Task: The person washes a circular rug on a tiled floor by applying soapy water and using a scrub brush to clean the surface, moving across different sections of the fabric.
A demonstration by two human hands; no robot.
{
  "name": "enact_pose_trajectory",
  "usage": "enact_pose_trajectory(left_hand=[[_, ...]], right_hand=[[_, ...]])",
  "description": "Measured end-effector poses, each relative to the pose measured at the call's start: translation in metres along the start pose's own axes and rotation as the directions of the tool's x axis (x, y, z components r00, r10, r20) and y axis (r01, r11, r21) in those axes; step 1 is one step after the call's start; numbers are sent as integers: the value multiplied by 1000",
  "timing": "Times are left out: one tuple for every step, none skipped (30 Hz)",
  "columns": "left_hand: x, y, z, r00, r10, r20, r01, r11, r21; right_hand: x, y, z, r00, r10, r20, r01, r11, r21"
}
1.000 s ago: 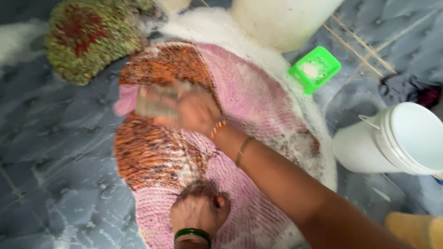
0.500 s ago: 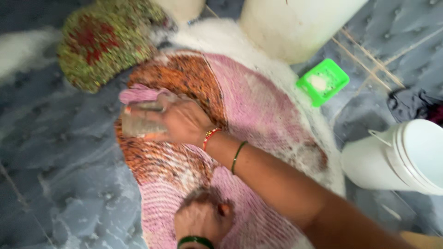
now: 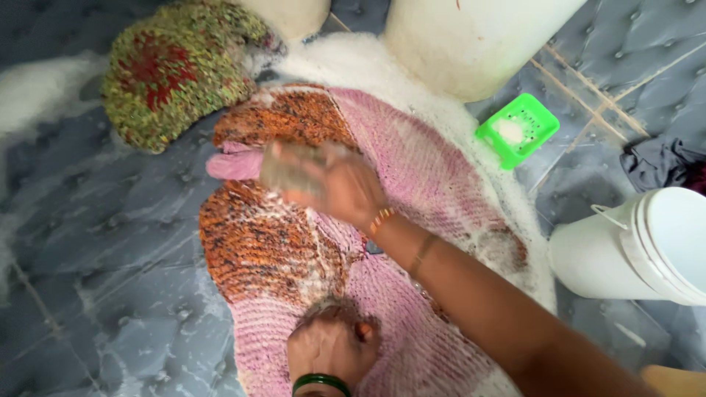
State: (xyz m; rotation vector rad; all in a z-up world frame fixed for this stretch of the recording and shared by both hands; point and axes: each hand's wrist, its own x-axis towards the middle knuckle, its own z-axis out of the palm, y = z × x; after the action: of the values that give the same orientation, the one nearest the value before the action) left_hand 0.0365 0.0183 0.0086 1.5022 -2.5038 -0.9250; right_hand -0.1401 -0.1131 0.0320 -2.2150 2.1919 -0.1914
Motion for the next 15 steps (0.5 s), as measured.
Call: enact_pose_trajectory(left_hand=[[2, 0, 0, 999, 17, -33, -17, 1000, -3], [5, 0, 0, 997, 35, -65, -35, 999, -5], [5, 1, 1, 993, 64, -103, -65, 998, -4], [7, 0, 1, 986, 93, -141, -94, 996, -1], [3, 0, 1, 978, 117, -173, -118, 993, 3], [-3, 2, 2, 991, 103, -84, -104, 995, -11], [-2, -1, 0, 996, 89, -14, -90, 996, -8], [-2, -5, -1, 996, 75, 57, -75, 997, -4], [-1, -8, -1, 983, 134, -127, -132, 991, 20], [4, -10, -1, 933, 191, -306, -183, 982, 54], [0, -11, -1, 852, 234, -468, -217, 972, 89], [-4, -13, -4, 885, 177, -430, -123, 981, 150], [5, -15, -12, 904, 128, -408, -40, 975, 218], [14, -17, -23, 918, 75, -390, 44, 957, 287], [19, -18, -33, 966, 42, -257, 45, 944, 327]], right_hand=[[13, 4, -1, 992, 126, -15, -126, 992, 10], [20, 2, 2, 989, 100, -109, -98, 995, 28], [19, 1, 3, 979, 75, -189, -69, 997, 37], [14, 2, 2, 962, 49, -267, -39, 998, 43], [1, 1, 1, 956, 93, -277, -76, 995, 69], [-20, -1, -2, 948, 136, -286, -113, 989, 96], [-31, -5, -5, 934, 172, -314, -137, 982, 129], [-52, -5, -12, 939, 265, -218, -236, 960, 153], [-76, -4, -20, 927, 358, -109, -338, 926, 168], [-87, -3, -25, 913, 390, -119, -374, 917, 142], [-100, -3, -29, 900, 419, -118, -407, 907, 111], [-108, -4, -29, 887, 447, -118, -440, 894, 80], [-105, -4, -28, 889, 436, -143, -430, 900, 71], [-100, -4, -27, 890, 425, -167, -421, 905, 62], [-100, -5, -27, 891, 416, -181, -414, 909, 51]])
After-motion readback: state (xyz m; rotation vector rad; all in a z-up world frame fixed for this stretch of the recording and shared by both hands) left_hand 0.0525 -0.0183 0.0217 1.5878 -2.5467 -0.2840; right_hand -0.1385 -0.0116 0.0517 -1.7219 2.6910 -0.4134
